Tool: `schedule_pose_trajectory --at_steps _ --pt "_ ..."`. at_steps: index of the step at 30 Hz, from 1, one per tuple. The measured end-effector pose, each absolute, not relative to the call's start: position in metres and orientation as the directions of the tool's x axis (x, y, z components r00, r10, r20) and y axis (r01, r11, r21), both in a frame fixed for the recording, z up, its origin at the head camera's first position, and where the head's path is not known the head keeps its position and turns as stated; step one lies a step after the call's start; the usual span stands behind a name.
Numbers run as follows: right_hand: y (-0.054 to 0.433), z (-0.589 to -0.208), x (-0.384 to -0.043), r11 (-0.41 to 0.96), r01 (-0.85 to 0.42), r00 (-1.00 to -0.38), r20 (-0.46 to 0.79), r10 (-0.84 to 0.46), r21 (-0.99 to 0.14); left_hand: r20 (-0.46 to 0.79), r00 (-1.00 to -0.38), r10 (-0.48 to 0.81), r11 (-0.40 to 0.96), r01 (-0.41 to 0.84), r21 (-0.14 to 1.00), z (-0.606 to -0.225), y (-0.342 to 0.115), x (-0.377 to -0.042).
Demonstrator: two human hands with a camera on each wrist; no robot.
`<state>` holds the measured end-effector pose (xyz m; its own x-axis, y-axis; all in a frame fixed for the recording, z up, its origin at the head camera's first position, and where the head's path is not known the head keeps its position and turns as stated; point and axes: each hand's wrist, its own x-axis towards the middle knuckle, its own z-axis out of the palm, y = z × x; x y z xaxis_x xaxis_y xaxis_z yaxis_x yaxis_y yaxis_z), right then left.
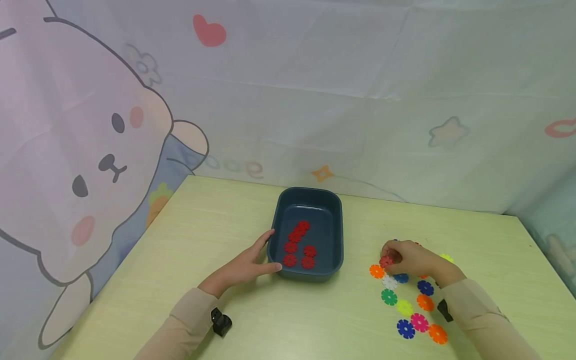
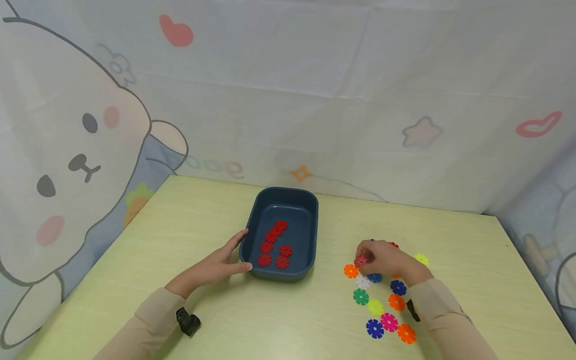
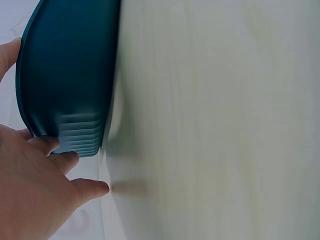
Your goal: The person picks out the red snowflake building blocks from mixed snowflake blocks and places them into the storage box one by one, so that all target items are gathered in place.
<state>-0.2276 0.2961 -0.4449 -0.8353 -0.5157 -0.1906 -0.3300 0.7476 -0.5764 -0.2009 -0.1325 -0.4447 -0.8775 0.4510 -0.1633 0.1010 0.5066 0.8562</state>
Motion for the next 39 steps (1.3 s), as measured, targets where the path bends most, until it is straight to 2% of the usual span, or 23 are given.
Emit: schedule_pose_trajectory --at_steps 15,27,35,39 --pt "0.297 -0.445 -0.227 0.765 -0.284 -0.851 -0.217 -0.479 -0.577 -0.165 -0.876 0.453 0.509 0.102 0.855 -0.445 -0.134 -0.201" --pt "0.285 -0.424 -0.236 0.727 -0.413 -0.862 -0.021 -0.506 -0.548 -0.165 -0.871 0.463 0.497 0.101 0.862 -0.441 -0.133 -0.199" --pt "0.258 -0.405 -0.247 0.668 -0.525 -0.824 0.116 -0.555 -0.527 -0.169 -0.873 0.458 0.505 0.099 0.857 -0.443 -0.133 -0.200" --pt "0.240 -0.394 -0.252 0.642 -0.557 -0.802 0.140 -0.581 -0.528 -0.175 -0.875 0.451 0.504 0.088 0.859 -0.442 -0.134 -0.200"
